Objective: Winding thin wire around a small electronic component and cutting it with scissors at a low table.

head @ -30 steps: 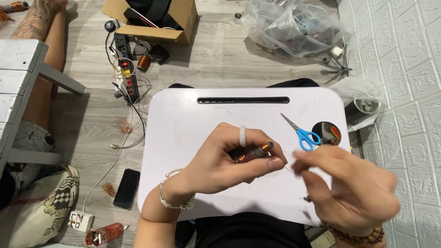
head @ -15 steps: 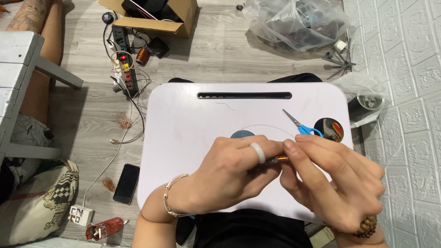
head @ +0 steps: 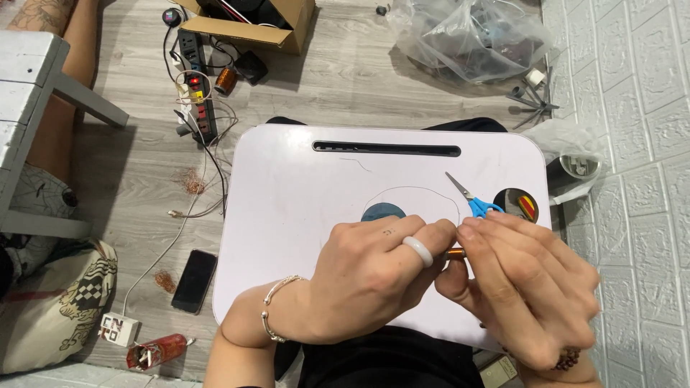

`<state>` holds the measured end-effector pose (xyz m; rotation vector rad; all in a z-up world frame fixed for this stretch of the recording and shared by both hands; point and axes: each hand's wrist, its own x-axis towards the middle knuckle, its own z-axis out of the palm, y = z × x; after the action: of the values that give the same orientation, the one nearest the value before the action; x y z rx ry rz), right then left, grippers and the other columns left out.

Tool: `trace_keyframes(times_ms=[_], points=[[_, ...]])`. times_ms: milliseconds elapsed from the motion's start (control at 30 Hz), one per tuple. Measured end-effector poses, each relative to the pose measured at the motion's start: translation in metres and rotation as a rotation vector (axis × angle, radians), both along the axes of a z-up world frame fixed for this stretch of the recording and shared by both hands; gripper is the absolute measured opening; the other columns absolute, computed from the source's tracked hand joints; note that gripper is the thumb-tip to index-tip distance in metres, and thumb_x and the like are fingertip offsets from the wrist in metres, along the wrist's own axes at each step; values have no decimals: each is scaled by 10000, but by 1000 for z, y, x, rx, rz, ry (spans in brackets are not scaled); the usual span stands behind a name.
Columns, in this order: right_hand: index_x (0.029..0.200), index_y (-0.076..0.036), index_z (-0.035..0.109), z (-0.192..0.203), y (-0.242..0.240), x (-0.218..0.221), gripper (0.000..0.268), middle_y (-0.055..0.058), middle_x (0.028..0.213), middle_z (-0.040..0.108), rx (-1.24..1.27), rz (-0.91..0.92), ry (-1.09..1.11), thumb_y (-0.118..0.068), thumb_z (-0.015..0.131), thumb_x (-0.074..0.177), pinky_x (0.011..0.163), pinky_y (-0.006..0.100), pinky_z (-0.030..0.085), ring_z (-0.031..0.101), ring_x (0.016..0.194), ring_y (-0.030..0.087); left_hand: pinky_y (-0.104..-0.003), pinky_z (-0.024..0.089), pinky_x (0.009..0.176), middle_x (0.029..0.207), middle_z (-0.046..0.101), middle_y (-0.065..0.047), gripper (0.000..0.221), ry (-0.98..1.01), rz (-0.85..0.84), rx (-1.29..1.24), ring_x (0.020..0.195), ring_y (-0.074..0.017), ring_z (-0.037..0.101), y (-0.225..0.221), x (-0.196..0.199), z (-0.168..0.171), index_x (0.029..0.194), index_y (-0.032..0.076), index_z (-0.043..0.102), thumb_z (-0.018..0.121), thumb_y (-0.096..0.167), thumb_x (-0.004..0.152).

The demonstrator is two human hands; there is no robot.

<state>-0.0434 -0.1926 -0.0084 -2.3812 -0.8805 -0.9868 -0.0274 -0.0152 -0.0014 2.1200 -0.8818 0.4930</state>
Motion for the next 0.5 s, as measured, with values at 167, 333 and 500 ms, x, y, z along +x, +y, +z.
trace_keyframes(times_ms=[167, 333, 500], points=[[905, 115, 694, -5, -3, 8, 208, 186, 824, 693, 158, 57, 76, 69, 776, 720, 694, 372, 587, 680, 742, 277, -290, 346, 479, 745, 517, -25, 232, -168, 137, 31, 563, -134, 440, -4, 2, -4, 1057, -4, 663, 743, 7, 839], [956, 108, 686, -15, -10, 6, 335, 212, 858, 720, 248, 70, 173, -25, 850, 696, 621, 282, 568, 675, 691, 216, -267, 351, 494, 758, 561, -40, 235, -251, 182, 53, 588, -133, 450, -7, 3, -10, 1094, -34, 692, 735, 44, 877], [1033, 113, 620, -34, -21, 15, 390, 211, 931, 728, 432, 204, 228, -70, 791, 733, 609, 243, 604, 715, 696, 197, -263, 343, 488, 715, 523, -11, 218, -278, 212, 37, 561, -114, 420, -9, 7, -10, 1063, 1, 708, 779, 54, 864]])
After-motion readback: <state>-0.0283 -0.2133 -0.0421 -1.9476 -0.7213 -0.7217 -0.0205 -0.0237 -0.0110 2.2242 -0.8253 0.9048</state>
